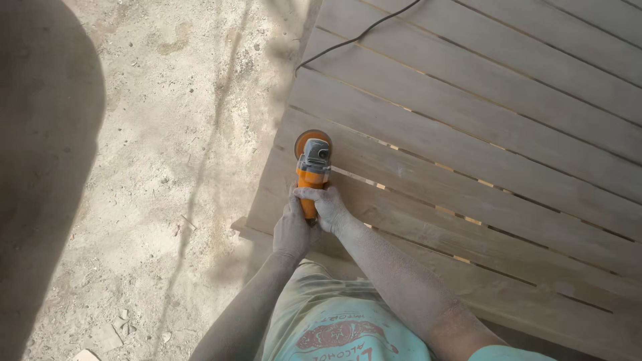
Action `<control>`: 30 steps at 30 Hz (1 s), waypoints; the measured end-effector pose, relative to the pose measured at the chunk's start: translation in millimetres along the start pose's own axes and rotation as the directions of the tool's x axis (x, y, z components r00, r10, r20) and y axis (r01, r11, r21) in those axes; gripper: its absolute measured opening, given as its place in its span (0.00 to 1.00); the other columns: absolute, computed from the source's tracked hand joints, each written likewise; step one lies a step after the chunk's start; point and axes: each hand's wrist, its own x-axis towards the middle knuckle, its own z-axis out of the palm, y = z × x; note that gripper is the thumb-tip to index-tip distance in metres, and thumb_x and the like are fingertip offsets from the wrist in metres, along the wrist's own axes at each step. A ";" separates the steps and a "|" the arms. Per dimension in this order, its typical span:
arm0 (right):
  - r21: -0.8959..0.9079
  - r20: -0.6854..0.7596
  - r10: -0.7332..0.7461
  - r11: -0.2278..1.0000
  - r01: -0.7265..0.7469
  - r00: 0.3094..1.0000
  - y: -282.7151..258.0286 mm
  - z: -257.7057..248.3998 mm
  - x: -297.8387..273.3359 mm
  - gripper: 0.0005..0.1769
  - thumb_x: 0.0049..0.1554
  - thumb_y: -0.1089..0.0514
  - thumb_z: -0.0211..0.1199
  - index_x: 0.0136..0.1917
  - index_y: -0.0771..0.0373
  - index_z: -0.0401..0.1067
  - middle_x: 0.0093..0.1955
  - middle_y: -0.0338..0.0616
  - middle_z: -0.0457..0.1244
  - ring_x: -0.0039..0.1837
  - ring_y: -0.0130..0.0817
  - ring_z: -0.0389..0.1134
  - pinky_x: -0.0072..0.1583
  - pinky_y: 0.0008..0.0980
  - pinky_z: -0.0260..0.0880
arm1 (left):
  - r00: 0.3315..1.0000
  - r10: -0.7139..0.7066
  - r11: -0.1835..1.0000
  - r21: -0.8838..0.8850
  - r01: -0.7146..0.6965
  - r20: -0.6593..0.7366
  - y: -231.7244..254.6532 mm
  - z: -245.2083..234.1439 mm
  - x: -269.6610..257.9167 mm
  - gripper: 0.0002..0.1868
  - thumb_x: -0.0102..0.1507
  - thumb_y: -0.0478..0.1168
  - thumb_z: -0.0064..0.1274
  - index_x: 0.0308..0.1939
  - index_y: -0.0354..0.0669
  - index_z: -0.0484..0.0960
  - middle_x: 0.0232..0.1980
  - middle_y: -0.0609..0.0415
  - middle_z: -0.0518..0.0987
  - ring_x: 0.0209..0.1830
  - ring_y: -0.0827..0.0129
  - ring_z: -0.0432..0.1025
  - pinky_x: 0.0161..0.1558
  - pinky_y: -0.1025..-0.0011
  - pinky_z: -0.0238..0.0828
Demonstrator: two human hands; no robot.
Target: The person uses an electric sander to smooth the surface of a wooden slatted board. They move the sander back and forth across the planks, generating sawdust, and occasionally adjust the power cord to maintain reach.
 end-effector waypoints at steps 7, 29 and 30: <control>0.039 0.107 0.120 0.991 -0.125 0.987 12.3 40.3 51.6 0.24 0.51 0.62 0.67 0.60 0.66 0.67 0.51 0.48 0.64 0.50 0.36 0.70 0.55 0.38 0.76 | 0.997 -0.076 0.997 0.005 0.076 -0.022 -30.1 -23.1 19.1 0.59 0.55 0.44 0.60 0.78 0.40 0.34 0.56 0.37 0.77 0.49 0.49 0.79 0.49 0.56 0.79; 0.108 -0.318 0.059 0.994 -0.026 0.946 -15.7 -262.5 -108.1 0.20 0.49 0.58 0.67 0.53 0.63 0.68 0.46 0.46 0.65 0.48 0.37 0.69 0.52 0.42 0.75 | 0.899 0.021 0.972 0.202 -0.121 0.437 128.6 216.5 -64.5 0.60 0.60 0.47 0.56 0.81 0.37 0.26 0.53 0.36 0.78 0.53 0.51 0.78 0.58 0.59 0.76; 0.139 -0.332 0.043 0.990 0.003 0.942 -17.7 -286.0 -119.7 0.19 0.49 0.58 0.67 0.53 0.64 0.68 0.45 0.46 0.65 0.47 0.37 0.69 0.51 0.41 0.75 | 0.881 0.042 0.964 0.214 -0.160 0.471 140.6 234.5 -69.2 0.61 0.59 0.47 0.56 0.81 0.37 0.27 0.54 0.36 0.78 0.53 0.51 0.77 0.58 0.59 0.76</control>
